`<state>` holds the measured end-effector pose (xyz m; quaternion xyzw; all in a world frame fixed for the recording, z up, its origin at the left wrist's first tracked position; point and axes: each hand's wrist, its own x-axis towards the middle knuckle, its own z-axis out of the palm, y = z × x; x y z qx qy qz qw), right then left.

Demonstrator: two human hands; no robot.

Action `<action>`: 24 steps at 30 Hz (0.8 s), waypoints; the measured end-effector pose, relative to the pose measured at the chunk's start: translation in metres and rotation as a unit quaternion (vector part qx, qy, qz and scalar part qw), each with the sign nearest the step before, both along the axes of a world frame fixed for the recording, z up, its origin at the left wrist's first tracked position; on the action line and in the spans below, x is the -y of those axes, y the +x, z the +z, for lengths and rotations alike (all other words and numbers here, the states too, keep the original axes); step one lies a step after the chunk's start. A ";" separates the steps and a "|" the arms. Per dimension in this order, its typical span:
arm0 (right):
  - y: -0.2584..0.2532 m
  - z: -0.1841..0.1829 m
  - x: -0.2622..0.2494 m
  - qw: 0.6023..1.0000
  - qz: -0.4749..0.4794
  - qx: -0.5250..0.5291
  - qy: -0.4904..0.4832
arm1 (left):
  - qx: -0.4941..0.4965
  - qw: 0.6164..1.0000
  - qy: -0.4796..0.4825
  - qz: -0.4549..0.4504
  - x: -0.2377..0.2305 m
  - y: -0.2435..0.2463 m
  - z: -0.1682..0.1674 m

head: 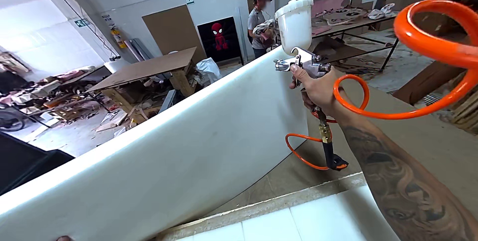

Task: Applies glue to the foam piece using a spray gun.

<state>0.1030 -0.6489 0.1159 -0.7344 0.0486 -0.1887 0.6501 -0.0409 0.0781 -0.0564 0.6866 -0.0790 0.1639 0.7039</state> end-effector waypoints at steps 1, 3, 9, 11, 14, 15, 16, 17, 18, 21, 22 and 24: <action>-0.001 -0.001 -0.003 1.000 0.004 0.007 -0.004 | -0.002 1.000 0.001 0.002 0.004 0.000 0.002; 0.000 -0.005 -0.009 1.000 -0.002 0.025 0.010 | -0.012 0.999 0.005 0.030 0.022 -0.002 0.011; -0.011 -0.001 -0.028 1.000 0.031 -0.001 0.006 | -0.024 0.998 -0.003 0.055 0.030 0.001 0.015; -0.015 0.001 -0.036 0.999 0.045 0.003 0.004 | -0.024 0.997 -0.012 0.066 0.034 0.002 0.016; -0.022 0.004 -0.050 0.998 0.067 0.019 0.004 | -0.039 0.996 -0.012 0.084 0.037 0.002 0.017; -0.024 0.005 -0.054 0.997 0.074 0.023 0.004 | -0.043 0.995 -0.015 0.089 0.037 0.002 0.016; -0.026 0.005 -0.059 0.996 0.081 0.026 0.005 | -0.044 0.995 -0.019 0.092 0.037 0.003 0.016; -0.028 0.005 -0.064 0.996 0.084 0.029 0.002 | -0.044 0.994 -0.023 0.097 0.040 0.002 0.016; -0.031 0.006 -0.068 0.996 0.083 0.033 -0.003 | -0.044 0.994 -0.022 0.102 0.042 0.002 0.018; -0.044 0.005 -0.074 0.995 0.082 0.046 -0.024 | -0.047 0.992 -0.026 0.116 0.047 0.003 0.021; -0.050 0.002 -0.073 0.995 0.077 0.050 -0.028 | -0.050 0.991 -0.027 0.123 0.048 0.004 0.022; -0.059 -0.008 -0.067 0.996 0.049 0.070 -0.014 | -0.050 0.991 -0.028 0.125 0.052 0.007 0.025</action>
